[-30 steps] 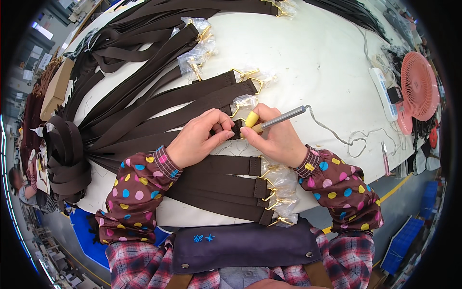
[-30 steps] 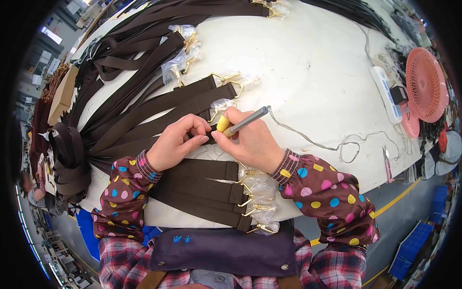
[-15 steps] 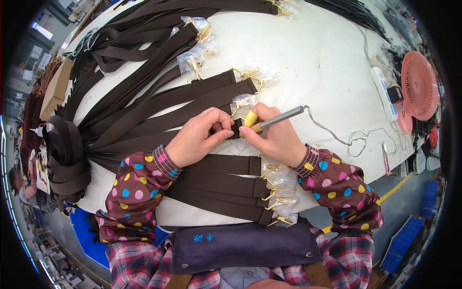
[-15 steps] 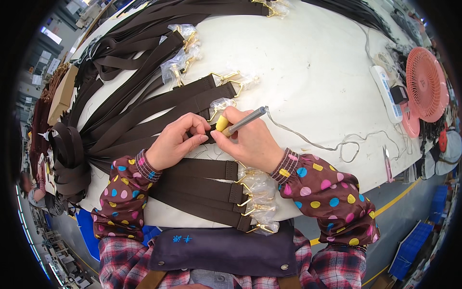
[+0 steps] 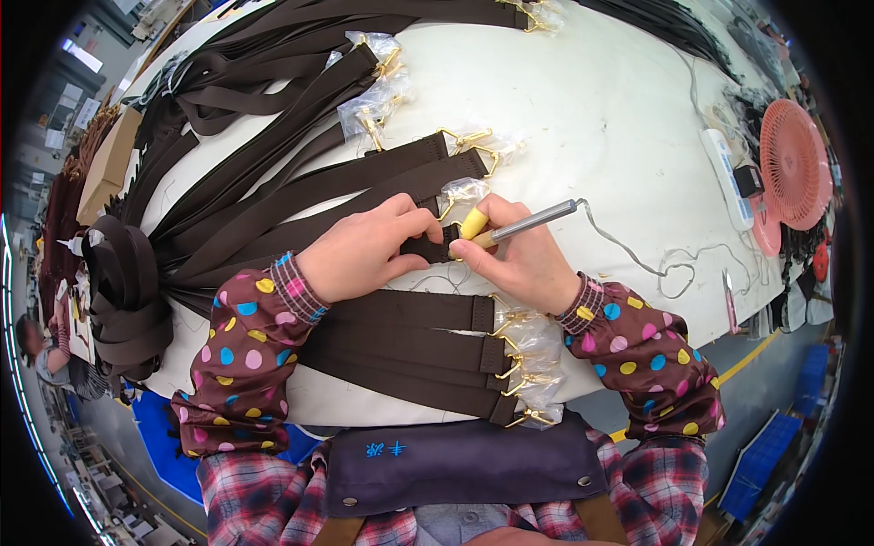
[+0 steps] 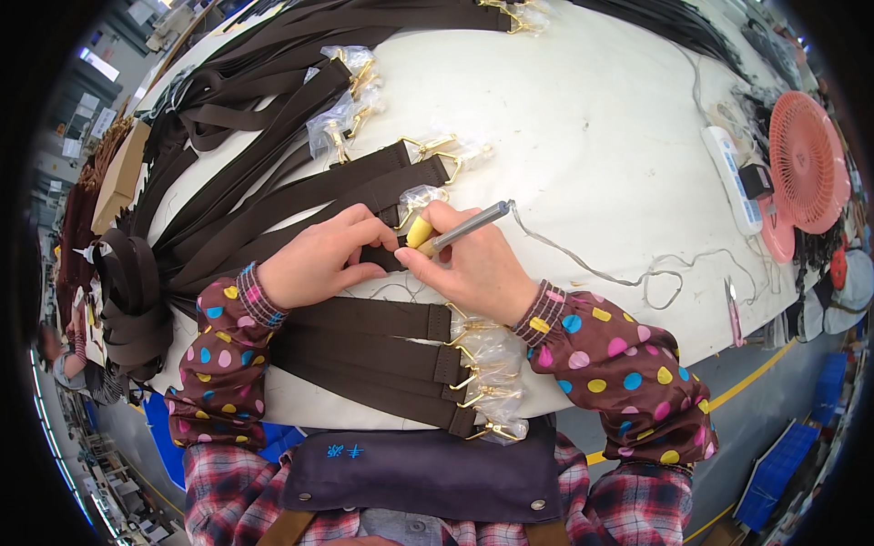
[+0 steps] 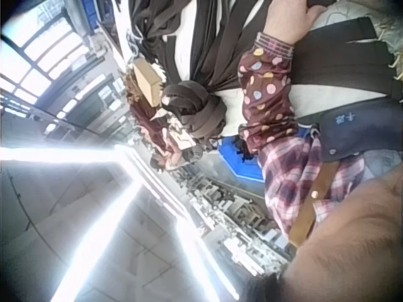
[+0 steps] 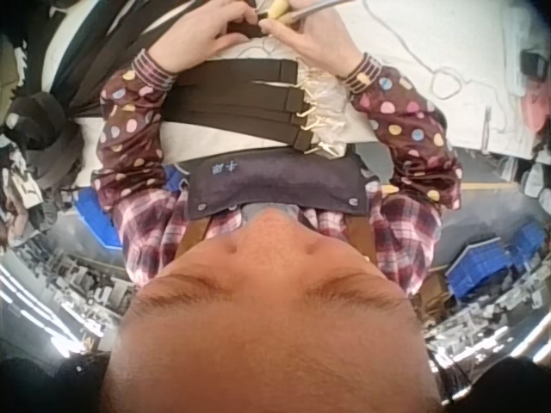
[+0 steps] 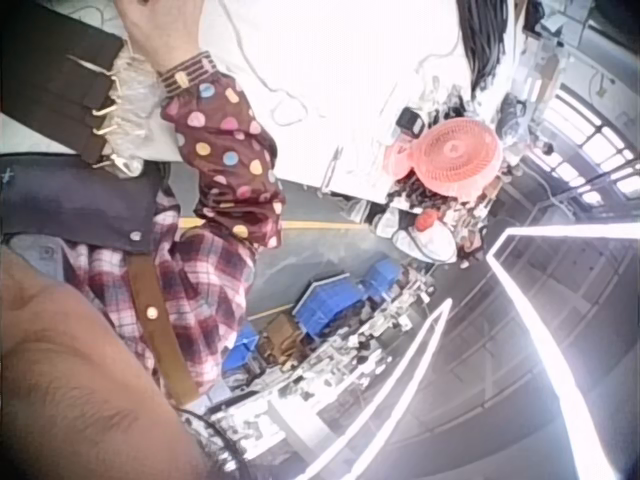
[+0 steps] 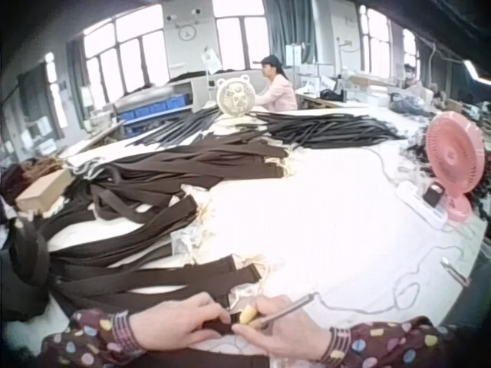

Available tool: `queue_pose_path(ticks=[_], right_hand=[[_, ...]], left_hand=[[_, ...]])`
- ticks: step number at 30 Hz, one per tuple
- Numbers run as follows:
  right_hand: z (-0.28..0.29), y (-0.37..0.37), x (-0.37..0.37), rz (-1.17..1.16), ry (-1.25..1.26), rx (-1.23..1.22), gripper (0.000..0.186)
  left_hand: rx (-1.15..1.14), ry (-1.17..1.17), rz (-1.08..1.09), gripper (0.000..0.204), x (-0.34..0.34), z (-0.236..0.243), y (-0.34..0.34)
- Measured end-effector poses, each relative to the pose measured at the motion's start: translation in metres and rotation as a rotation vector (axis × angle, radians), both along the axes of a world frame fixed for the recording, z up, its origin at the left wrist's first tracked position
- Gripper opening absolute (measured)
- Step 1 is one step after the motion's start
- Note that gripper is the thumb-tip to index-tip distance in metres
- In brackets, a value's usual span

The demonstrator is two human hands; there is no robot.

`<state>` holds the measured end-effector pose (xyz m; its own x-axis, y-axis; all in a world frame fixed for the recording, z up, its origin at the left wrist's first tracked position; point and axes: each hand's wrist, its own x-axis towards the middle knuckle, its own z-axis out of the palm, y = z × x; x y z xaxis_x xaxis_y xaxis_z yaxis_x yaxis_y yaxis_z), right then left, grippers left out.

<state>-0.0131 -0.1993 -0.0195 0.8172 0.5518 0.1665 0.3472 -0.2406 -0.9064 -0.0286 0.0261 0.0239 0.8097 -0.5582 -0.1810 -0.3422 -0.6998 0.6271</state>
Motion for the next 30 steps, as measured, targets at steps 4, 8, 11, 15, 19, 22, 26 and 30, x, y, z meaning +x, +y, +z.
queue_pose_path(ticks=[4,8,11,15,19,22,26,30], right_hand=[[-0.001,-0.001,0.001,0.010,0.000,-0.004,0.023],[-0.001,0.001,0.001,0.011,-0.014,0.010,0.023],[-0.001,0.001,0.001,0.011,-0.012,0.008,0.023],[-0.002,0.001,0.001,0.012,-0.038,-0.001,0.023],[-0.003,0.002,0.002,0.009,-0.057,0.001,0.023],[-0.005,0.001,0.002,0.008,-0.043,0.023,0.023],[0.002,0.000,0.000,-0.017,0.019,0.014,0.021],[0.003,-0.001,-0.001,-0.075,0.059,0.050,0.021]], left_hand=[[-0.031,0.012,-0.047,0.016,0.007,-0.001,-0.001],[-0.095,-0.018,-0.052,0.012,0.008,-0.009,0.002],[-0.100,-0.012,-0.035,0.011,0.008,-0.010,0.001],[-0.100,-0.010,-0.022,0.011,0.008,-0.011,0.001],[-0.105,-0.022,-0.020,0.011,0.008,-0.013,0.002],[-0.128,-0.021,-0.013,0.010,0.008,-0.014,0.001],[-0.197,0.038,0.051,0.010,0.008,-0.014,0.000],[-0.285,0.300,0.275,0.010,0.007,-0.013,-0.005]])
